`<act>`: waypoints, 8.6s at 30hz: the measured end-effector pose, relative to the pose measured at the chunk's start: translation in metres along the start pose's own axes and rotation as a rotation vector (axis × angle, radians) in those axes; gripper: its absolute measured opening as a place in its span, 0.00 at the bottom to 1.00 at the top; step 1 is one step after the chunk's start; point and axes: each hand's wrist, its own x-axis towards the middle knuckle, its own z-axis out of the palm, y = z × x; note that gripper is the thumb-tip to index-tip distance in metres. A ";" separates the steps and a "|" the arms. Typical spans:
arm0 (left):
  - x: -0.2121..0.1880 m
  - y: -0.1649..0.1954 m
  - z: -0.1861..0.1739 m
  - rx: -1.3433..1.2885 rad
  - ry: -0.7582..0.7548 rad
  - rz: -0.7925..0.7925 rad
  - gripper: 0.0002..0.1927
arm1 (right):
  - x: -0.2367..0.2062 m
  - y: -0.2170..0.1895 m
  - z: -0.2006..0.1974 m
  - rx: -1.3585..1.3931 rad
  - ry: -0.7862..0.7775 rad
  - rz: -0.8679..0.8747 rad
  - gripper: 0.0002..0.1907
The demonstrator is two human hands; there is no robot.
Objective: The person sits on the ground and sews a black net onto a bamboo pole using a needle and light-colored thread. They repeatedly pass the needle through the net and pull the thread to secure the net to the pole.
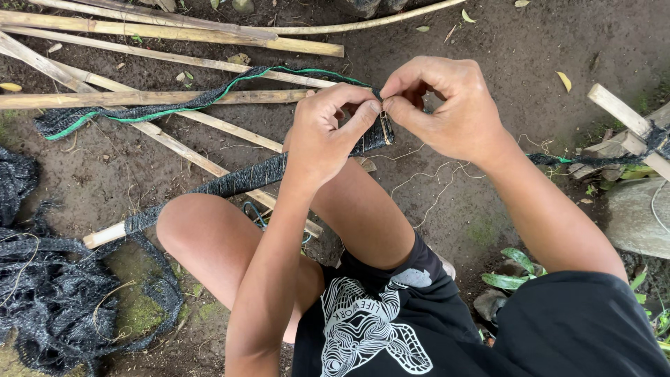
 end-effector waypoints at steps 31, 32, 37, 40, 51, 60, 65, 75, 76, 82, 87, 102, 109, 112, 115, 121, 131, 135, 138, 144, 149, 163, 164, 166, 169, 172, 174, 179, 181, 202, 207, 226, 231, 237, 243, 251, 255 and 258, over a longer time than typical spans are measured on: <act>0.004 0.005 -0.006 0.028 -0.120 -0.168 0.11 | 0.020 -0.001 -0.021 -0.729 -0.177 -0.707 0.18; 0.004 0.004 -0.005 0.040 -0.125 -0.180 0.11 | 0.022 -0.002 -0.022 -0.736 -0.192 -0.701 0.17; 0.004 0.001 -0.004 -0.040 -0.085 -0.090 0.08 | 0.030 -0.006 -0.022 -0.692 -0.272 -0.612 0.19; 0.001 0.001 0.001 -0.189 0.016 -0.010 0.05 | 0.034 -0.007 -0.022 -0.543 -0.313 -0.507 0.18; -0.015 0.017 0.008 0.290 0.249 0.535 0.14 | 0.039 0.008 -0.018 0.047 -0.522 -0.106 0.07; -0.006 0.017 -0.003 0.609 0.230 0.701 0.13 | 0.046 0.017 -0.010 0.093 -0.557 0.081 0.05; -0.005 0.019 -0.003 0.672 0.178 0.673 0.14 | 0.043 0.018 -0.008 0.104 -0.520 0.123 0.06; -0.003 0.017 0.000 0.476 0.151 0.564 0.14 | 0.030 0.027 -0.005 0.303 -0.428 0.072 0.05; -0.004 0.016 0.001 0.445 0.153 0.551 0.14 | 0.027 0.028 -0.005 0.349 -0.398 0.095 0.04; -0.008 0.016 0.002 0.334 0.191 0.486 0.12 | 0.006 0.025 0.004 0.411 -0.245 0.177 0.05; -0.008 0.017 0.002 0.329 0.230 0.465 0.11 | 0.007 0.016 0.002 0.290 -0.187 -0.067 0.08; -0.016 0.010 -0.002 0.476 -0.001 0.173 0.14 | 0.022 0.028 0.013 0.787 -0.151 0.409 0.05; -0.026 0.009 0.000 0.463 0.010 0.222 0.15 | 0.020 0.035 0.016 1.140 -0.190 0.585 0.07; -0.029 0.010 0.001 0.459 0.003 0.249 0.15 | 0.023 0.039 0.012 1.239 -0.189 0.548 0.09; -0.030 0.012 0.002 0.446 -0.002 0.253 0.14 | 0.022 0.036 0.009 1.129 -0.170 0.510 0.09; -0.032 0.014 0.001 0.411 -0.032 0.216 0.13 | 0.009 0.007 -0.012 0.406 -0.319 -0.064 0.07; -0.035 0.020 0.000 0.362 -0.105 0.191 0.13 | -0.003 0.009 0.001 0.429 -0.353 0.021 0.02; -0.036 0.023 -0.002 0.386 -0.113 0.196 0.14 | -0.006 0.023 0.011 0.804 -0.250 0.246 0.06; -0.038 0.025 -0.003 0.363 -0.101 0.188 0.14 | -0.007 0.029 0.015 1.023 -0.271 0.345 0.10; -0.040 0.024 0.000 0.382 -0.098 0.200 0.15 | -0.007 0.031 0.021 1.150 -0.219 0.499 0.08; -0.040 0.021 0.000 0.383 -0.079 0.222 0.15 | -0.001 0.037 0.021 1.182 -0.195 0.538 0.07; -0.038 0.035 -0.021 0.354 -0.288 0.149 0.30 | -0.006 0.015 0.025 1.529 -0.233 0.423 0.06; -0.038 0.038 -0.023 0.334 -0.322 0.109 0.30 | -0.005 0.014 0.029 1.571 -0.247 0.412 0.06; -0.041 0.045 -0.031 0.308 -0.362 0.075 0.29 | -0.002 0.011 0.040 1.583 -0.256 0.389 0.06; -0.048 0.060 -0.047 0.254 -0.391 0.079 0.29 | -0.002 0.004 0.059 1.495 -0.234 0.347 0.07; -0.052 0.072 -0.066 0.152 -0.413 0.094 0.30 | -0.003 -0.005 0.067 1.297 -0.230 0.232 0.08; -0.052 0.076 -0.072 0.081 -0.428 0.137 0.26 | -0.003 -0.012 0.065 1.020 -0.221 0.128 0.10; -0.046 0.081 -0.086 0.042 -0.516 0.035 0.28 | 0.000 -0.035 0.048 1.009 -0.116 -0.050 0.22; -0.042 0.080 -0.089 0.008 -0.557 -0.024 0.31 | 0.004 -0.039 0.040 0.947 -0.102 -0.174 0.24; 0.040 0.029 -0.077 0.357 -0.169 0.043 0.31 | 0.037 -0.010 0.043 0.264 0.014 0.027 0.10; 0.050 0.007 -0.068 0.366 -0.118 0.097 0.32 | 0.030 0.010 0.055 0.237 0.062 0.071 0.09; 0.054 -0.007 -0.052 0.438 -0.108 -0.078 0.36 | 0.002 0.029 0.082 0.271 0.161 -0.108 0.09; 0.050 -0.012 -0.046 0.486 -0.032 -0.021 0.30 | 0.006 0.019 0.084 0.330 0.150 -0.072 0.09; 0.047 -0.028 -0.033 0.664 0.055 0.210 0.16 | 0.011 0.011 0.101 0.693 0.148 0.158 0.09; 0.053 -0.026 -0.039 0.601 0.103 0.155 0.22 | -0.008 0.031 0.093 1.006 0.167 0.266 0.09; 0.049 -0.009 -0.060 0.313 -0.098 -0.075 0.35 | -0.026 0.055 0.102 1.627 0.130 0.426 0.10; 0.049 -0.006 -0.057 0.399 -0.061 -0.059 0.35 | -0.038 0.044 0.116 1.282 0.166 0.236 0.09; 0.051 -0.003 -0.054 0.360 -0.065 -0.033 0.34 | -0.040 0.043 0.113 0.829 0.238 0.144 0.09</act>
